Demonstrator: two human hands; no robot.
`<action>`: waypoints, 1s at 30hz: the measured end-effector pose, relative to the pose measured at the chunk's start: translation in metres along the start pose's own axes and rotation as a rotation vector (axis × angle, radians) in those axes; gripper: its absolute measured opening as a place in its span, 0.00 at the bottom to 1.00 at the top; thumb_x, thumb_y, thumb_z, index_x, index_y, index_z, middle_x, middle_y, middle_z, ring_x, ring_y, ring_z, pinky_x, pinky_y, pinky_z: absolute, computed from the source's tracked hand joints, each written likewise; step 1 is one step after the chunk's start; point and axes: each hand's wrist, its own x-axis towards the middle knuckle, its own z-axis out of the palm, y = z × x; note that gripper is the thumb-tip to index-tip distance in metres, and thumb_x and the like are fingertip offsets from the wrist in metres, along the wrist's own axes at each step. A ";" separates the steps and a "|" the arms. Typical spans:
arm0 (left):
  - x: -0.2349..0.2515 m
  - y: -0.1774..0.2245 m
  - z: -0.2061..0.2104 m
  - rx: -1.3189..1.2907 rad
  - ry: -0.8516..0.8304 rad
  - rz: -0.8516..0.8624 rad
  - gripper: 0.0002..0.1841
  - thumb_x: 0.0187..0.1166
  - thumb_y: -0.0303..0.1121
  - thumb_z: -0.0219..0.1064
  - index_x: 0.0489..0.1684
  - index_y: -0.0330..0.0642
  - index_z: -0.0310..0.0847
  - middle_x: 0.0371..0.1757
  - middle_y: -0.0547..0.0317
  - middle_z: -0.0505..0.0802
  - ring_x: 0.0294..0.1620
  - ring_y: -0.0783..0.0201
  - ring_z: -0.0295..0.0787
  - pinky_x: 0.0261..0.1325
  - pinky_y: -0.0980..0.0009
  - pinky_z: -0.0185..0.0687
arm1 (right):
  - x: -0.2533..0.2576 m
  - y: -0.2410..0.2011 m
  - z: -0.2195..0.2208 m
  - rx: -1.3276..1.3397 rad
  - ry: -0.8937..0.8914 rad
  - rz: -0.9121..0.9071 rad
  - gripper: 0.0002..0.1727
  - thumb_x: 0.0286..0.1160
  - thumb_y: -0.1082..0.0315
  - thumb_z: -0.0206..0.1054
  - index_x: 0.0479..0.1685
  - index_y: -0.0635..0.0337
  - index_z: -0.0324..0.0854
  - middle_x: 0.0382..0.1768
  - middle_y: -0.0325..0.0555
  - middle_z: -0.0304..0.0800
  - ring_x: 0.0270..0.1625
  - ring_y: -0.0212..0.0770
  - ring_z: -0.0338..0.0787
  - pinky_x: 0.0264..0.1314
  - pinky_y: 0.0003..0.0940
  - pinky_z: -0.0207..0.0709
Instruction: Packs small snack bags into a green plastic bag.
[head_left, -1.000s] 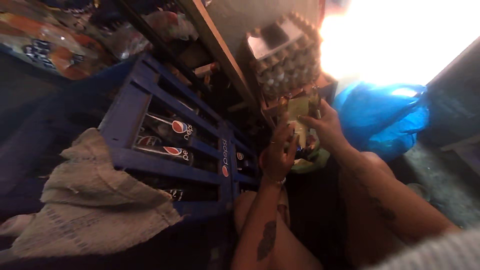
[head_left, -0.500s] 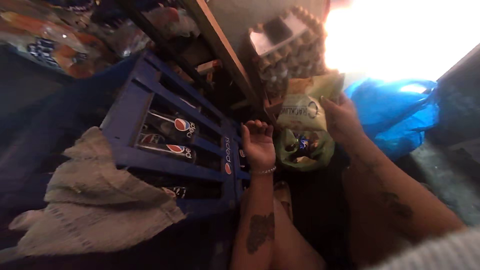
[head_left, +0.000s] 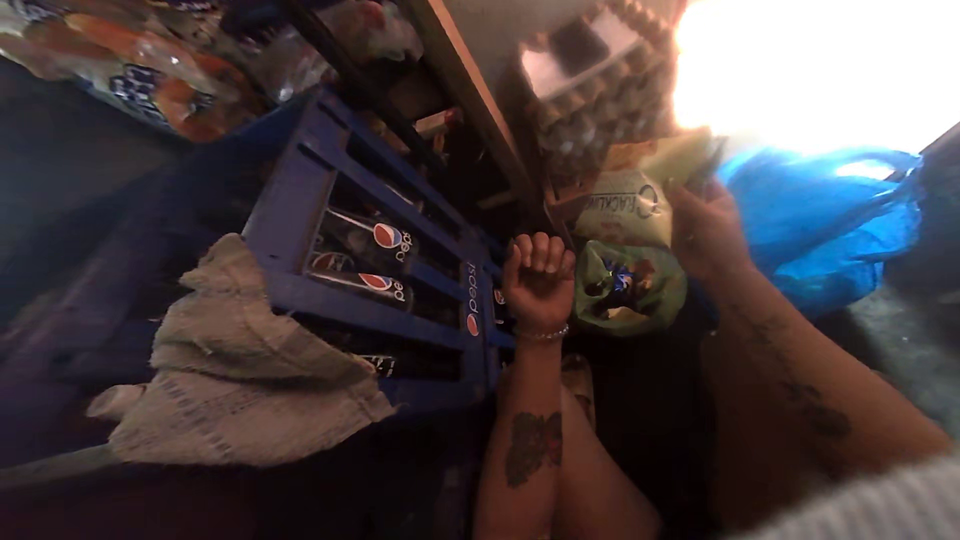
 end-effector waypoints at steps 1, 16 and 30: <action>0.000 0.000 -0.001 0.006 -0.005 -0.003 0.13 0.80 0.39 0.66 0.23 0.48 0.82 0.21 0.68 0.82 0.24 0.70 0.80 0.34 0.75 0.77 | 0.000 0.000 0.000 -0.006 -0.002 0.004 0.17 0.80 0.75 0.66 0.65 0.54 0.71 0.48 0.42 0.90 0.45 0.37 0.94 0.49 0.36 0.92; -0.002 -0.008 -0.002 0.609 0.211 0.100 0.09 0.87 0.38 0.57 0.39 0.60 0.83 0.40 0.71 0.91 0.45 0.72 0.88 0.52 0.71 0.86 | -0.002 -0.005 0.001 0.014 -0.036 0.015 0.13 0.84 0.74 0.62 0.62 0.53 0.70 0.45 0.39 0.89 0.43 0.34 0.93 0.47 0.34 0.92; -0.008 -0.005 0.009 0.645 0.389 -0.371 0.17 0.89 0.32 0.53 0.73 0.44 0.68 0.56 0.52 0.91 0.52 0.56 0.94 0.53 0.57 0.94 | -0.004 -0.002 -0.002 -0.456 -0.194 -0.028 0.16 0.78 0.70 0.70 0.62 0.58 0.78 0.41 0.37 0.89 0.39 0.29 0.89 0.44 0.26 0.86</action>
